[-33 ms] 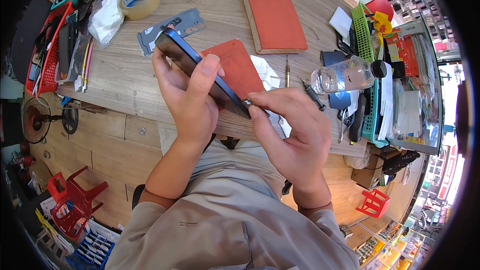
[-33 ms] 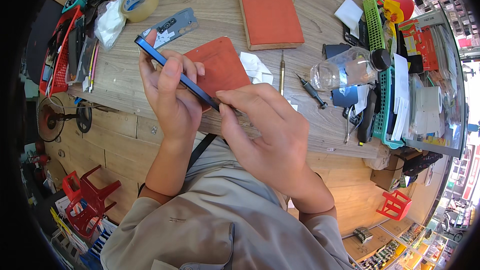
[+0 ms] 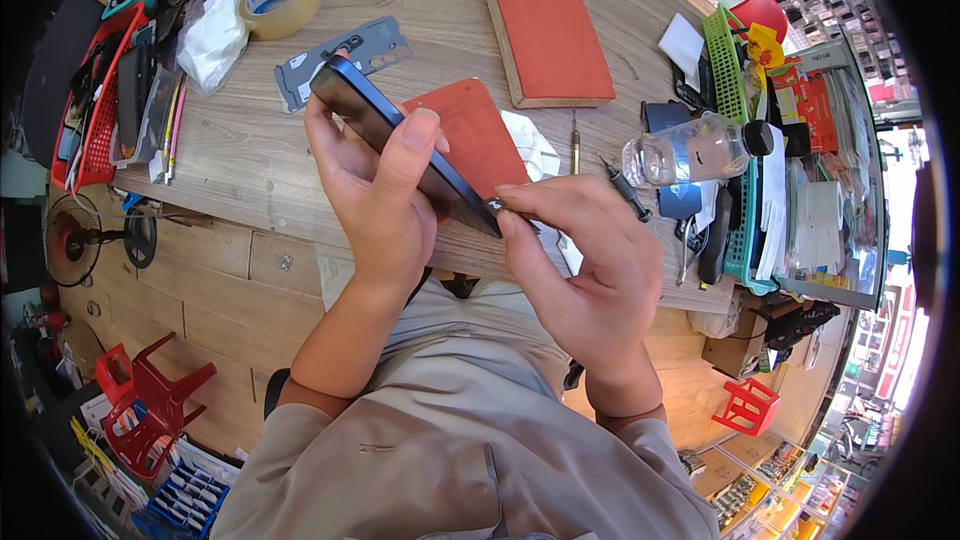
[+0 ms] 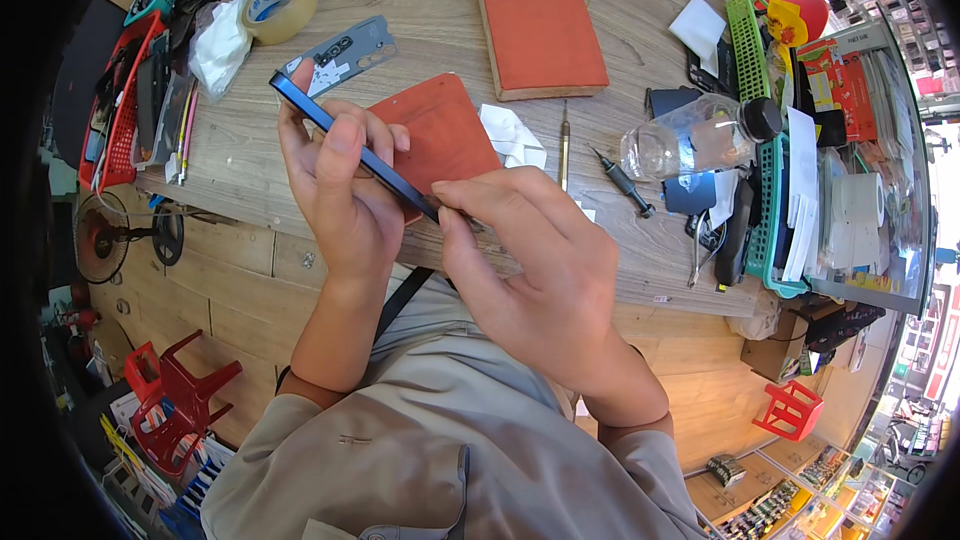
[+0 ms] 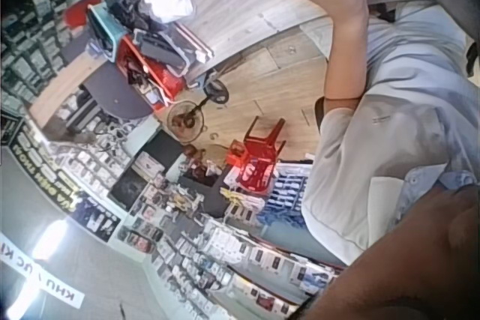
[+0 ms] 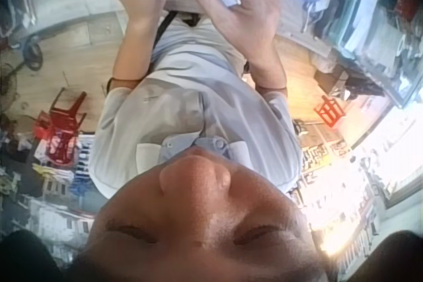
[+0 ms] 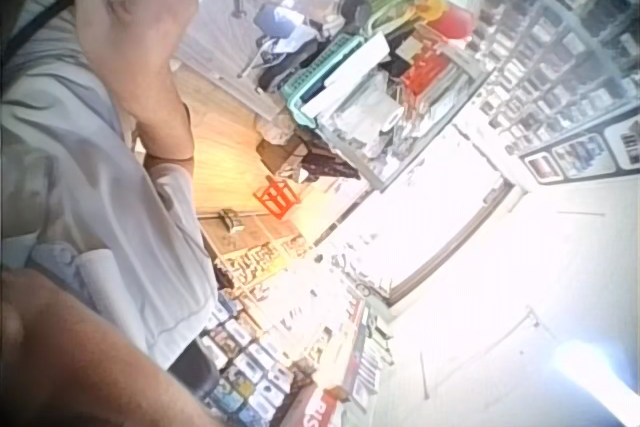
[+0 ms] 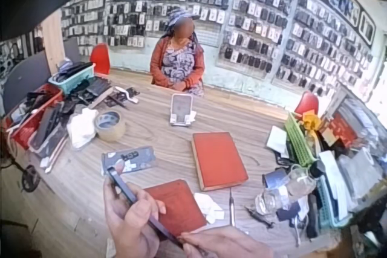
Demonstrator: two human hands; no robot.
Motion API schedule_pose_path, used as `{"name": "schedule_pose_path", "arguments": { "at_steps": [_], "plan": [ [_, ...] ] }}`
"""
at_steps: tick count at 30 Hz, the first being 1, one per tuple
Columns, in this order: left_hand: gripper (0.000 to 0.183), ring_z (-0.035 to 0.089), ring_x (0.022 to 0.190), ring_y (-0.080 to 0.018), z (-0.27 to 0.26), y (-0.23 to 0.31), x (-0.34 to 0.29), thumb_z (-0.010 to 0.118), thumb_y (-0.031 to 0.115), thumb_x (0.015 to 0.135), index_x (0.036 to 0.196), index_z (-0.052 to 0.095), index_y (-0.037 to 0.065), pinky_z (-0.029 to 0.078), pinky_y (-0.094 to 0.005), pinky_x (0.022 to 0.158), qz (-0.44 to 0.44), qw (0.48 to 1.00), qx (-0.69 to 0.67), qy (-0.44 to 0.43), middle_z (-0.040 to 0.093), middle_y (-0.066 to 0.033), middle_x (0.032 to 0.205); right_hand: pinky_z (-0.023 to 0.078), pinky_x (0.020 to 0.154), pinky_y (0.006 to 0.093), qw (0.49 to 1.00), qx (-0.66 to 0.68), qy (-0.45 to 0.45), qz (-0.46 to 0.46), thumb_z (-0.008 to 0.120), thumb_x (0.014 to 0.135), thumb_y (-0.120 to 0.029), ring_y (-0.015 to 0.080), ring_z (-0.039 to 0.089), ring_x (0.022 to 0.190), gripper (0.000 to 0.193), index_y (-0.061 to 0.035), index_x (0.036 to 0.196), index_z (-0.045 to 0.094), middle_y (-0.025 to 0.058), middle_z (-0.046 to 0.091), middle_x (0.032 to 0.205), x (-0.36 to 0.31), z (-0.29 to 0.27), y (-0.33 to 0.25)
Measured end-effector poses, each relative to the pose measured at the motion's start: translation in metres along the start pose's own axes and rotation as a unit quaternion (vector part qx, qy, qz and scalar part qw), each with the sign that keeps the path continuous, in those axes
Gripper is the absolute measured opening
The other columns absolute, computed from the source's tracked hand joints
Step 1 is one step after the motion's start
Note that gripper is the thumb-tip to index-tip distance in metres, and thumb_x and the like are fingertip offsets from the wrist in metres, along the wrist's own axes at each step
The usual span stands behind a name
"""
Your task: The person uses a screwdriver to remove screws from a smartphone, then uses a prying tool to separate the screen assembly from the frame. They lift the screen, detach a ribbon cable, and set the screen aside, leaving the phone partially disassembled.
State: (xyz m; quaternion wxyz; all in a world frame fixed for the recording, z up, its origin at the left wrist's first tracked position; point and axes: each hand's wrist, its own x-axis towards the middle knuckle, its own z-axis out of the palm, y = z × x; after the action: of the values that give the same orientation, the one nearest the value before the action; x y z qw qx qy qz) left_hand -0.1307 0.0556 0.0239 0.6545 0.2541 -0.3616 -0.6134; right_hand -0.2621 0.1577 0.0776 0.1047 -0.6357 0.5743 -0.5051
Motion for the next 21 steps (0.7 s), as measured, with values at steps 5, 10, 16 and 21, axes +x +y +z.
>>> {"name": "schedule_pose_path", "arguments": {
  "at_steps": [5, 10, 16, 21],
  "plan": [
    [0.069, 0.058, 0.080, -0.0137, 0.000, -0.002, 0.002, 0.074, 0.018, 0.107, 0.165, 0.039, 0.004, 0.056, -0.0423, 0.086, 0.008, 1.000, -0.003, 0.002, 0.063, -0.0048, 0.100, 0.063, 0.076, 0.0352, 1.000, -0.011, 0.000, -0.013, 0.085, 0.087, 0.009, 0.0274, 0.080, 0.087, 0.028, 0.0002, 0.114, 0.083, 0.0139, 0.080, 0.103, 0.001, 0.001, 0.002],
    [0.068, 0.058, 0.079, -0.0138, 0.001, -0.002, 0.002, 0.074, 0.018, 0.107, 0.164, 0.039, 0.004, 0.056, -0.0421, 0.086, 0.008, 1.000, -0.002, 0.002, 0.063, -0.0049, 0.099, 0.062, 0.072, 0.0348, 0.998, -0.055, -0.003, -0.028, 0.084, 0.089, 0.007, 0.0272, 0.078, 0.084, 0.031, -0.0012, 0.118, 0.081, 0.0128, 0.077, 0.104, 0.000, 0.001, -0.002],
    [0.069, 0.059, 0.080, -0.0145, 0.001, -0.002, 0.003, 0.075, 0.017, 0.106, 0.163, 0.040, 0.004, 0.056, -0.0431, 0.086, -0.001, 1.000, -0.005, 0.009, 0.063, -0.0050, 0.099, 0.061, 0.066, 0.0367, 0.991, -0.124, -0.020, -0.051, 0.084, 0.090, 0.004, 0.0263, 0.075, 0.080, 0.033, 0.0003, 0.122, 0.079, 0.0124, 0.074, 0.108, -0.005, 0.004, -0.011],
    [0.070, 0.061, 0.081, -0.0152, 0.001, -0.001, 0.002, 0.076, 0.016, 0.105, 0.163, 0.039, 0.004, 0.058, -0.0443, 0.086, -0.005, 1.000, -0.007, 0.011, 0.064, -0.0049, 0.100, 0.060, 0.065, 0.0371, 0.983, -0.159, -0.040, -0.078, 0.084, 0.089, 0.004, 0.0263, 0.074, 0.080, 0.036, 0.0044, 0.124, 0.077, 0.0145, 0.072, 0.110, -0.006, 0.003, -0.014]
  ]
}}
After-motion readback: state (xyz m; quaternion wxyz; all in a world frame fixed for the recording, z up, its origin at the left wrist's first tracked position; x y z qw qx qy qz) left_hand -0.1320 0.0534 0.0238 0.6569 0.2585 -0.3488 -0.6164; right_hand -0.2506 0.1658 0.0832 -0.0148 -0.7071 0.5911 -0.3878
